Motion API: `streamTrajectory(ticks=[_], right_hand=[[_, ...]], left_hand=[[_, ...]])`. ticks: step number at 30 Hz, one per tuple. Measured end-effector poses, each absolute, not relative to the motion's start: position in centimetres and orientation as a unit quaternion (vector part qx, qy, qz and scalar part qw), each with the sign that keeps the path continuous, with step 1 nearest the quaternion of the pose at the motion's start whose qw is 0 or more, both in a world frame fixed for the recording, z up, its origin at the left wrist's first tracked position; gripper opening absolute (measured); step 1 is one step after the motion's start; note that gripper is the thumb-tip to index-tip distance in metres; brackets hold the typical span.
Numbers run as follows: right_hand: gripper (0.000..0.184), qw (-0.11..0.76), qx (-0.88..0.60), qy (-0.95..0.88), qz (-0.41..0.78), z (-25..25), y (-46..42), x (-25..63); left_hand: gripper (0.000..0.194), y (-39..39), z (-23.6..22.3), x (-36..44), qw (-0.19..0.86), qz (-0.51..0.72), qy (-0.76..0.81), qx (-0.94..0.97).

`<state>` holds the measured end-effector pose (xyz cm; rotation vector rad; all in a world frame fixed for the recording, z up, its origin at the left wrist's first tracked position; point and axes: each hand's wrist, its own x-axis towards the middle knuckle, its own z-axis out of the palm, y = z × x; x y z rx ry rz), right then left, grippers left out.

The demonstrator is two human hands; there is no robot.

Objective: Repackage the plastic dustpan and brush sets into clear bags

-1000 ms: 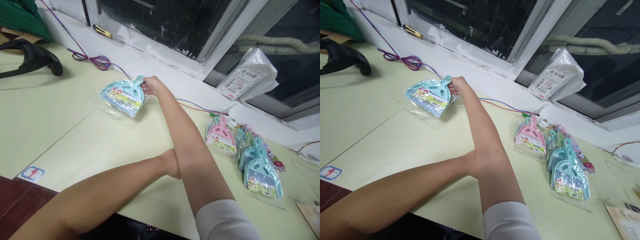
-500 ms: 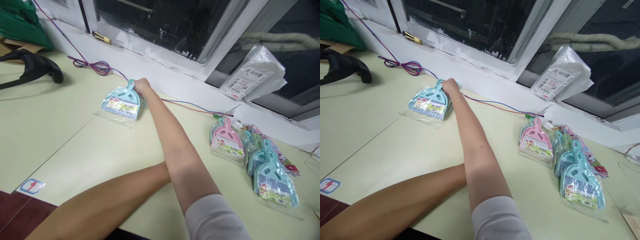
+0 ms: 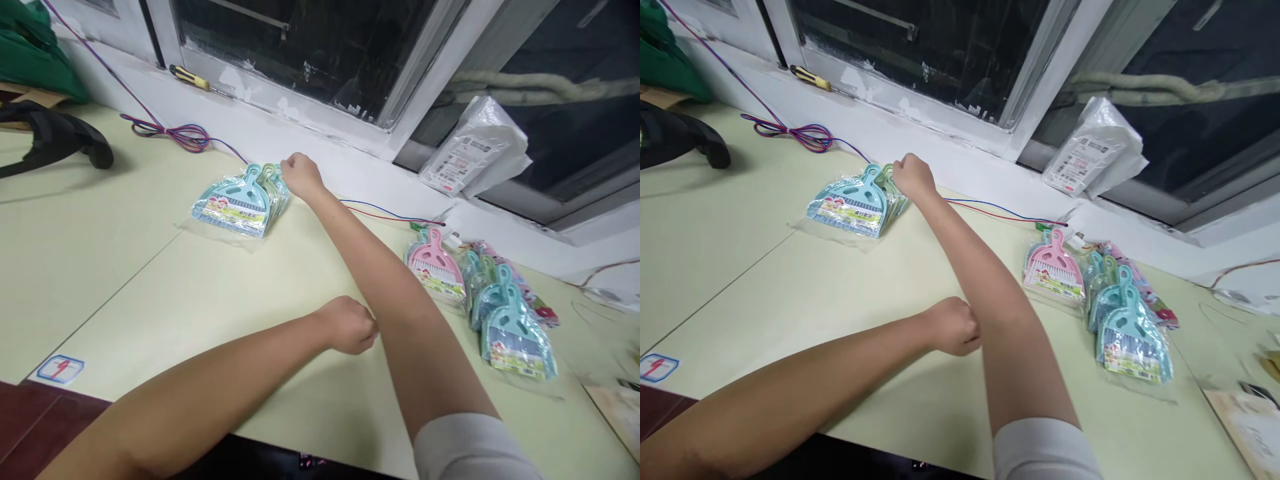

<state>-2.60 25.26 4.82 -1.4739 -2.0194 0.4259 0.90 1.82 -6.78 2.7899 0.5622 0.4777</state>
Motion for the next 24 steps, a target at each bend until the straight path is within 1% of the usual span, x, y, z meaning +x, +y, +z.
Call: streamTrajectory(ticks=[2,5,7,9,12,14,16,17,19,21,22,24], right_hand=[[0.023,0.293,-0.527,-0.787,0.126,5.8,20.8,1.5],[0.022,0.282,-0.527,-0.794,0.113,5.5,13.0,9.1],[0.023,0.281,-0.562,-0.769,0.117,3.9,8.2,14.6],[0.024,0.299,-0.613,-0.720,0.132,1.4,4.2,19.5],[0.028,0.353,-0.678,-0.626,0.153,-2.8,0.2,24.9],[0.032,0.393,-0.696,-0.578,0.165,-5.0,-1.1,26.9],[0.033,0.407,-0.696,-0.570,0.162,-6.3,-1.3,27.7],[0.033,0.415,-0.693,-0.566,0.165,-6.6,-1.2,27.8],[0.033,0.419,-0.690,-0.565,0.172,-6.8,-0.6,27.8],[0.032,0.415,-0.689,-0.568,0.176,-6.8,-0.1,27.7],[0.032,0.413,-0.687,-0.571,0.177,-6.8,0.0,27.8],[0.033,0.421,-0.681,-0.569,0.187,-6.9,0.1,28.1]], left_hand=[[0.028,1.8,-6.0,0.7,0.126,0.149,0.186,0.963],[0.026,1.9,-5.5,0.6,0.122,0.153,0.209,0.958],[0.023,2.0,-5.4,0.8,0.116,0.177,0.232,0.950],[0.021,2.4,-5.3,1.1,0.105,0.201,0.270,0.936],[0.025,4.0,-4.4,0.3,0.078,0.203,0.367,0.905],[0.029,6.1,-3.1,-2.1,0.054,0.179,0.467,0.864],[0.033,8.5,-1.6,-6.2,0.044,0.172,0.608,0.774],[0.035,9.6,-1.0,-8.8,0.039,0.182,0.677,0.712],[0.044,11.5,-0.2,-14.2,0.017,0.217,0.768,0.602],[0.057,12.6,-0.3,-18.9,0.036,0.249,0.823,0.509],[0.060,13.0,-0.5,-20.6,0.078,0.242,0.841,0.477],[0.061,13.4,-1.3,-22.4,0.100,0.236,0.848,0.463]])
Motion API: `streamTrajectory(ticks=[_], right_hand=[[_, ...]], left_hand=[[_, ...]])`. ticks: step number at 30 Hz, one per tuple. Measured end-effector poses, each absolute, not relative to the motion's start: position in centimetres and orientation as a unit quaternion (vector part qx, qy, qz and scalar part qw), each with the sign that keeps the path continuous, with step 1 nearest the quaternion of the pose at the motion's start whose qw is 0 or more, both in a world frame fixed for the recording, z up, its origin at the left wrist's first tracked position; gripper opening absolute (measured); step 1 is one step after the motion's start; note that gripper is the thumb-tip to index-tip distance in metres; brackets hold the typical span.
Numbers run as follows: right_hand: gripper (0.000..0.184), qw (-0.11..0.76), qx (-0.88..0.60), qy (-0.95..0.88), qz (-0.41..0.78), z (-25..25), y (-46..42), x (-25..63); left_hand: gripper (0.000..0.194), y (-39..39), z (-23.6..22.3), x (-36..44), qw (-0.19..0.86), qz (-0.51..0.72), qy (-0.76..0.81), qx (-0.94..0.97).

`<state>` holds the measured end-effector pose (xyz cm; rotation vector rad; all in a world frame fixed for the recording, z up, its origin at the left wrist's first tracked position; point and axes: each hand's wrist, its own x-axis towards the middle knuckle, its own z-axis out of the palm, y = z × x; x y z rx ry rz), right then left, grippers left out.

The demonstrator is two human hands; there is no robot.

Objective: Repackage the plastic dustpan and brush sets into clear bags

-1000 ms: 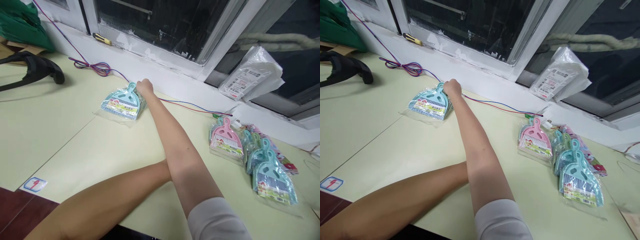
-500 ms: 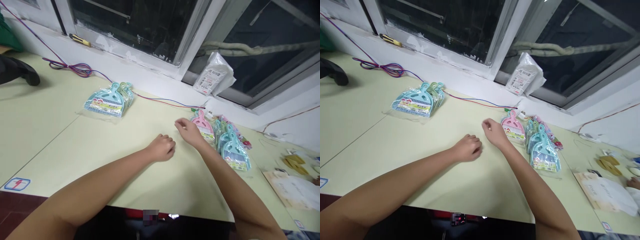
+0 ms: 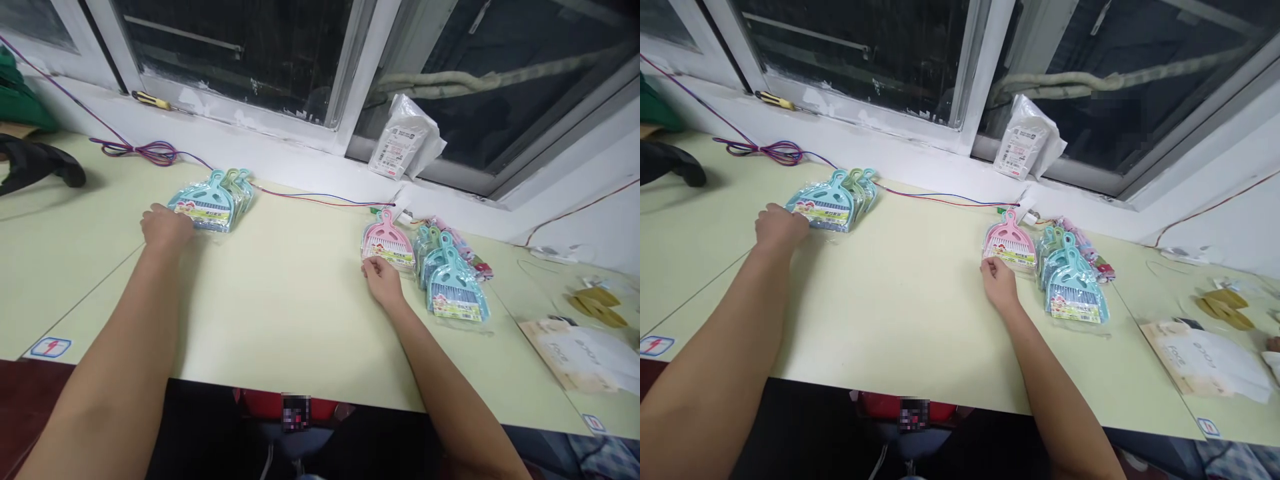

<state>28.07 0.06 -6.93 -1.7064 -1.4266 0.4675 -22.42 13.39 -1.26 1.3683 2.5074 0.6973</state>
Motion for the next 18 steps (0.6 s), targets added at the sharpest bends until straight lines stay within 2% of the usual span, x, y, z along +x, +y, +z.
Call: streamTrajectory(ticks=[13,15,18], right_hand=[[0.042,0.451,-0.678,-0.529,0.240,-6.7,0.3,28.8],[0.039,0.443,-0.686,-0.536,0.216,-6.1,0.2,29.2],[0.033,0.412,-0.716,-0.552,0.110,-4.5,-0.3,30.6]], left_hand=[[0.058,13.8,-2.0,-22.4,0.062,0.271,0.816,0.507],[0.055,13.4,-1.1,-21.6,0.024,0.264,0.816,0.513],[0.042,11.9,0.5,-17.8,-0.057,0.270,0.776,0.567]])
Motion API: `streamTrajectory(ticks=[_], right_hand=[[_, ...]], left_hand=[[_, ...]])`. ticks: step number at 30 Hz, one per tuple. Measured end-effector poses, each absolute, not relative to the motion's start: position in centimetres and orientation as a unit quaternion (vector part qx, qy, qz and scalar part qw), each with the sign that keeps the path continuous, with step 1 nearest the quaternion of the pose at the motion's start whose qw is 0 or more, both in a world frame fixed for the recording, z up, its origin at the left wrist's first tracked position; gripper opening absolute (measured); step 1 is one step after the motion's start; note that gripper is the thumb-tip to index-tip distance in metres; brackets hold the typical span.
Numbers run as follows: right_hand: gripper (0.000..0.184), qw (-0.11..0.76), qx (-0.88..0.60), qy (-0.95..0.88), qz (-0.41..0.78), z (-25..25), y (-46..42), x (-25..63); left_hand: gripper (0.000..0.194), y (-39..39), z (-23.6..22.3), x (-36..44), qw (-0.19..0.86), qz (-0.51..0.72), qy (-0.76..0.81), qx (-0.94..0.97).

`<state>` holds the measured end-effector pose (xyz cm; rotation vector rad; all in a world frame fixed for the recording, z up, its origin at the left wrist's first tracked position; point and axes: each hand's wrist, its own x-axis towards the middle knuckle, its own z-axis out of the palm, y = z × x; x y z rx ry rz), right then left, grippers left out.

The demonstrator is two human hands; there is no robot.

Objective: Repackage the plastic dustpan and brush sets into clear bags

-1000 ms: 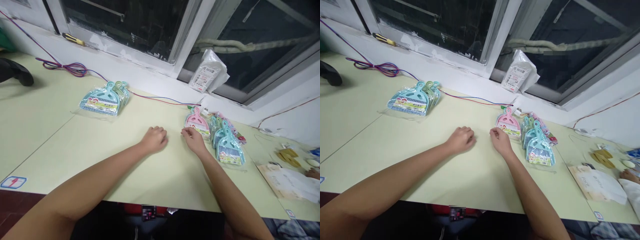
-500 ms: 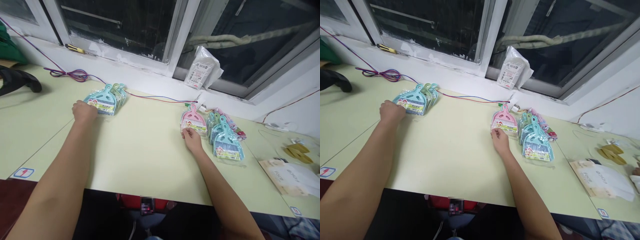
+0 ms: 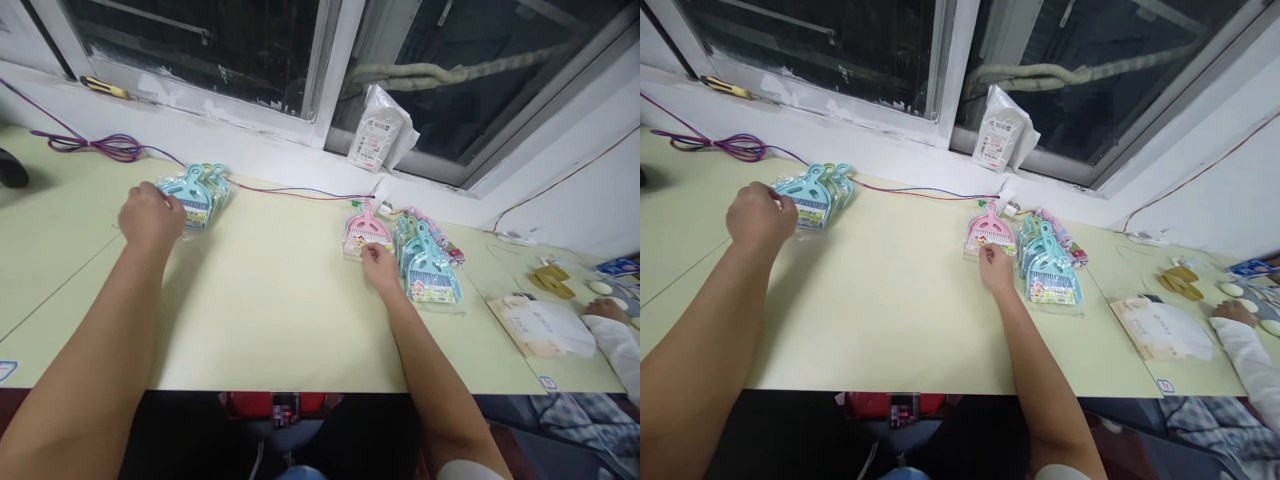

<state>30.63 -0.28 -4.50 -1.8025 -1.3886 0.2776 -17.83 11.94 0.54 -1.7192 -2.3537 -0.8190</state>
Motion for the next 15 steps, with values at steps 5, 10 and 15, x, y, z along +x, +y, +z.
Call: streamTrajectory(ticks=[5,10,15], right_hand=[[0.033,0.367,-0.771,-0.513,-0.089,-2.1,-1.2,35.4],[0.046,0.320,-0.830,-0.406,-0.210,-2.6,-1.7,42.0],[0.051,0.306,-0.874,-0.357,-0.126,-4.3,-1.4,45.3]], left_hand=[[0.031,7.5,0.0,-7.6,0.022,-0.246,-0.541,-0.804],[0.034,4.1,-3.9,-1.8,-0.106,-0.159,-0.240,-0.952],[0.035,4.6,-5.1,-2.4,-0.159,-0.174,-0.257,-0.937]])
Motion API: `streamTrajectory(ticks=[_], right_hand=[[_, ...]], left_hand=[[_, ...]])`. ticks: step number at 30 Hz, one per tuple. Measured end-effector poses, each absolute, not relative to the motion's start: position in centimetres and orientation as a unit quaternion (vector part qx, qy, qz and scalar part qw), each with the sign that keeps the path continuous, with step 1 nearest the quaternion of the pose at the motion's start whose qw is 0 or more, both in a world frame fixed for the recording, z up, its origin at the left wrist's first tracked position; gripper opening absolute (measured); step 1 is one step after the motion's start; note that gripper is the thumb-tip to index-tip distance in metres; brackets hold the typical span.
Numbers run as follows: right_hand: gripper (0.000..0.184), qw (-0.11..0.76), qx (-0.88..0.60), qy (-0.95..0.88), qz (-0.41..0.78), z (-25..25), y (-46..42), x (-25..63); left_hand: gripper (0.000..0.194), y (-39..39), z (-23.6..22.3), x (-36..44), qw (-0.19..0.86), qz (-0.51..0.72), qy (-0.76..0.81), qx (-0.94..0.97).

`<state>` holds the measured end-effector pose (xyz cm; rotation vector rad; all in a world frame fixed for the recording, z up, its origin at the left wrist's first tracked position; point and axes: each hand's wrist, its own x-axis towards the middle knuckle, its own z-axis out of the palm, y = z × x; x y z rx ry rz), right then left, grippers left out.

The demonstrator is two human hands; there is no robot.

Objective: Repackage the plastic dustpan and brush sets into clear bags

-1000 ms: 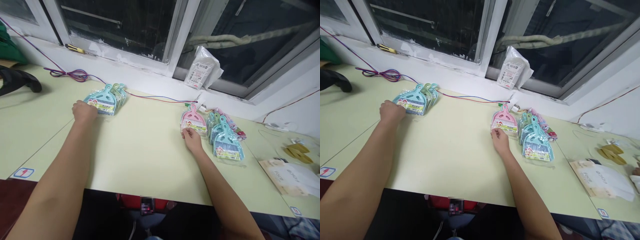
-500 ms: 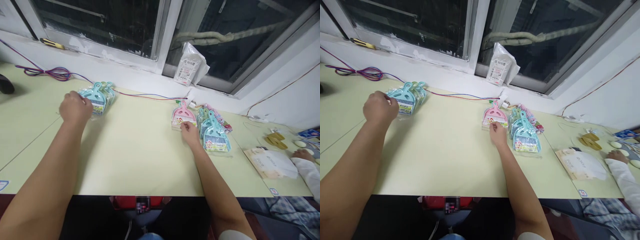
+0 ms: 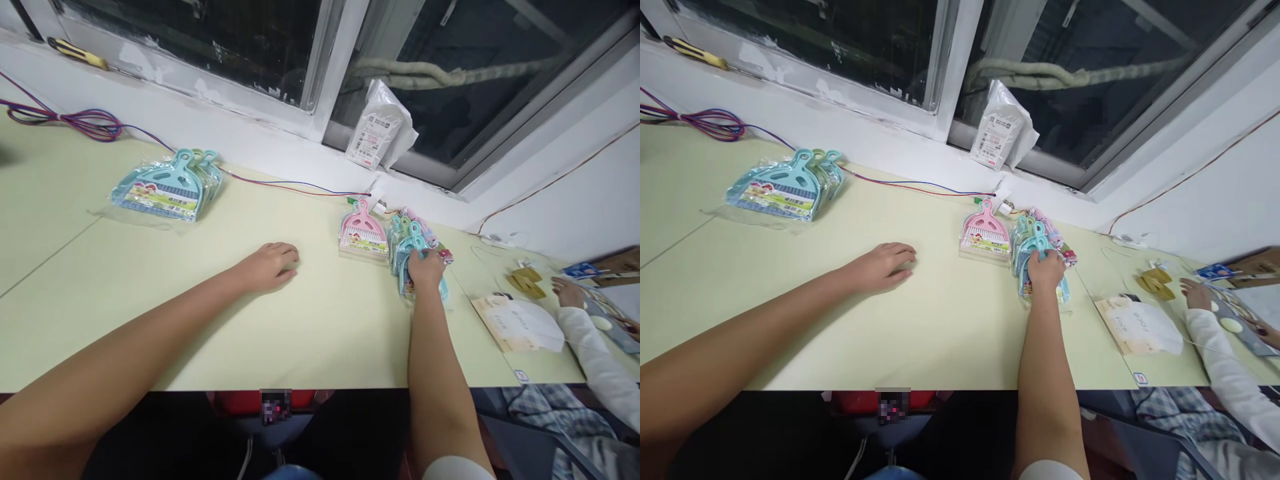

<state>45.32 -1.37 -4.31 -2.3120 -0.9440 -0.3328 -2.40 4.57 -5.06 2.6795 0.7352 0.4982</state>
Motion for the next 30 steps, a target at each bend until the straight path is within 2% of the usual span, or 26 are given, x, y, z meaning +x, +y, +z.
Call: streamTrajectory(ticks=[10,14,19,21,26,30], right_hand=[[0.053,0.304,-0.896,-0.297,-0.130,-4.6,-0.5,45.6],[0.046,0.295,-0.886,-0.332,-0.133,-3.8,-0.7,45.0],[0.052,0.320,-0.841,-0.410,-0.150,-1.5,-1.4,40.1],[0.048,0.325,-0.818,-0.453,-0.141,-0.6,-1.8,36.4],[0.021,0.301,-0.765,-0.562,-0.090,0.4,-2.7,27.2],[0.022,0.289,-0.760,-0.581,-0.036,0.4,-2.7,24.1]], left_hand=[[0.033,5.5,-5.5,-3.0,0.156,0.192,0.257,0.934],[0.032,5.5,-5.4,-3.0,0.155,0.193,0.256,0.935],[0.030,5.4,-5.2,-2.6,0.173,0.203,0.253,0.930],[0.032,5.0,-4.9,-2.3,0.205,0.206,0.259,0.921],[0.037,3.2,-3.6,-1.3,0.348,0.211,0.263,0.875],[0.046,1.8,-3.1,-0.4,0.458,0.205,0.236,0.832]])
